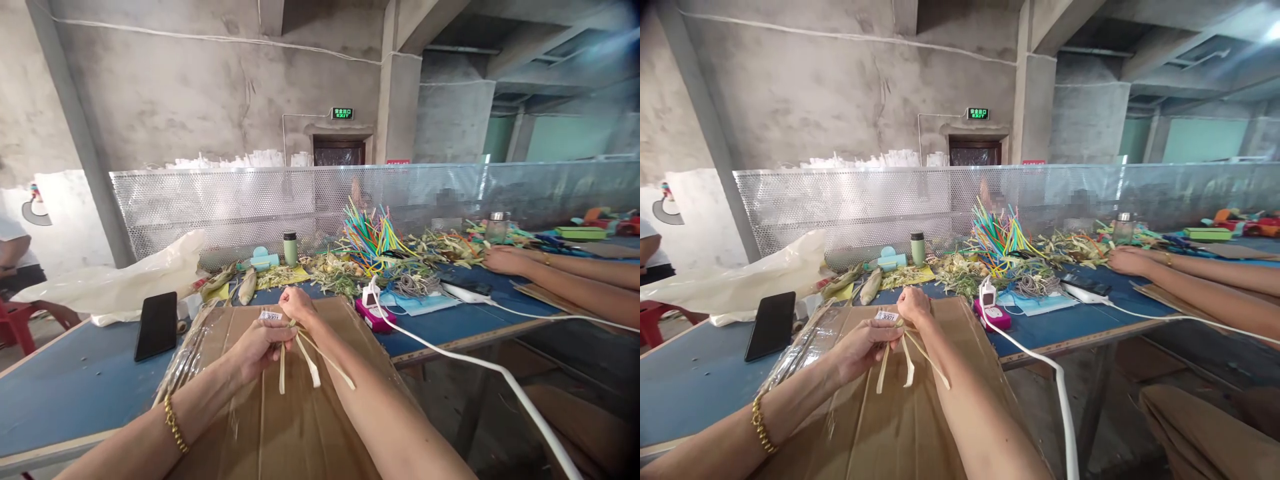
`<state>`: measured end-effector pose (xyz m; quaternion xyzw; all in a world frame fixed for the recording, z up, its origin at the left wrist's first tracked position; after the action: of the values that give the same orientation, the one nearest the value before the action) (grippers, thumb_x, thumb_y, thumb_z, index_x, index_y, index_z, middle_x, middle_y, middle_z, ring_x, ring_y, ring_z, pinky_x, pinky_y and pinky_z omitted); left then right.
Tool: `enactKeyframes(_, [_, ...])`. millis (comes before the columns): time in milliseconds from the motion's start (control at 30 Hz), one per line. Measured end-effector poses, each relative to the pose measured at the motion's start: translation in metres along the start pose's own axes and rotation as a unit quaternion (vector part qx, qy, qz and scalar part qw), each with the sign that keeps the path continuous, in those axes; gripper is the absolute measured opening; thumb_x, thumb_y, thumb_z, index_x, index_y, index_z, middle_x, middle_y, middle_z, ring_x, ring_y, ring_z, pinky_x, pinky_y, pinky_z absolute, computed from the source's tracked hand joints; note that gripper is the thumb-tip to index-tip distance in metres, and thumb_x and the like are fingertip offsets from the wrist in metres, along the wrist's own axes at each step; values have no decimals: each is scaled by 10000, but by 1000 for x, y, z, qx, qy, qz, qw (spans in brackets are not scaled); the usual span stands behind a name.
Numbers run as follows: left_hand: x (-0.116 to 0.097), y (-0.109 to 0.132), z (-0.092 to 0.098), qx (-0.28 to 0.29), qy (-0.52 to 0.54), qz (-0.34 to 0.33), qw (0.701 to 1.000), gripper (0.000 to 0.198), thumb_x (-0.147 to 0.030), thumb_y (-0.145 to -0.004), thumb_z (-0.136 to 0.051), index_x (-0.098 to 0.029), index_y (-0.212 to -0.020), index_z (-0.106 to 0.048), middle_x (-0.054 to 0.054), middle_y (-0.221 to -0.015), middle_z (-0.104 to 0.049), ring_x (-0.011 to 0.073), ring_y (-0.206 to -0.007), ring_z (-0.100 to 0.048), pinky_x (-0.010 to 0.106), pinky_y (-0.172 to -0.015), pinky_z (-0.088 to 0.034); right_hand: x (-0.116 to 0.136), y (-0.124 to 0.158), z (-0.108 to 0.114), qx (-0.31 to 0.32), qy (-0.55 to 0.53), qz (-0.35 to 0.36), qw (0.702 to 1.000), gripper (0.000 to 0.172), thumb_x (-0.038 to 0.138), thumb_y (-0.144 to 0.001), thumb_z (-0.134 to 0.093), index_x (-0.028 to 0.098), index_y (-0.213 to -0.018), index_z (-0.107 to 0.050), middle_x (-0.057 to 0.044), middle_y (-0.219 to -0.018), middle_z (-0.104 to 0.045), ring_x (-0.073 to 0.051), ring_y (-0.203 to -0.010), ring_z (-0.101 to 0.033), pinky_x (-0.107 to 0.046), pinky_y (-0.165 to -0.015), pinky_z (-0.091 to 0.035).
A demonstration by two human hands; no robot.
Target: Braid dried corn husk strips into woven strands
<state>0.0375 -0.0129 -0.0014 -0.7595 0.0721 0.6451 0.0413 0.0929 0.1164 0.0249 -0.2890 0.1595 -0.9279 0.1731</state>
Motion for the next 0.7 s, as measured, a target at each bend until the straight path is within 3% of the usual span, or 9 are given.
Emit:
enactKeyframes(233, [9, 2, -1, 3, -9, 4, 1000, 250, -302, -574, -841, -114, -563, -675, 13, -521, -565, 43, -421, -391, 192, -399, -229, 3, 1, 3, -27, 28, 4, 999, 185, 177, -797, -574, 242, -813, -746, -66, -954, -752, -223, -923, -666, -284, -717, -422])
enactKeyframes(467, [3, 3, -4, 8, -11, -1, 1000, 239, -284, -578, -850, -114, -574, -681, 19, -533, -578, 44, -424, -403, 192, -393, -215, -1, 0, -3, -9, 32, -12, 999, 177, 209, -817, -575, 238, -823, -749, -78, -934, -753, -229, -909, -669, -291, -725, -424])
enactKeyframes(700, [12, 6, -4, 30, 34, -15, 999, 265, -291, -626, -834, -112, -545, -656, 19, -530, -570, 32, -416, -399, 189, -402, -239, 18, 7, 26, -86, 23, 45, 995, 188, 198, -862, -538, 216, -801, -714, -63, -952, -717, -191, -934, -615, -267, -771, -400])
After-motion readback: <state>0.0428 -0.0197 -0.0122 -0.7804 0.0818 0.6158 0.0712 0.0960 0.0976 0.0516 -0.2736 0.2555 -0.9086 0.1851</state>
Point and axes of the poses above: each hand's wrist, its own y-axis away from the middle knuckle, its own z-axis out of the back of the hand, x = y × z, the point moved 10 cm from there along -y, towards the middle knuckle
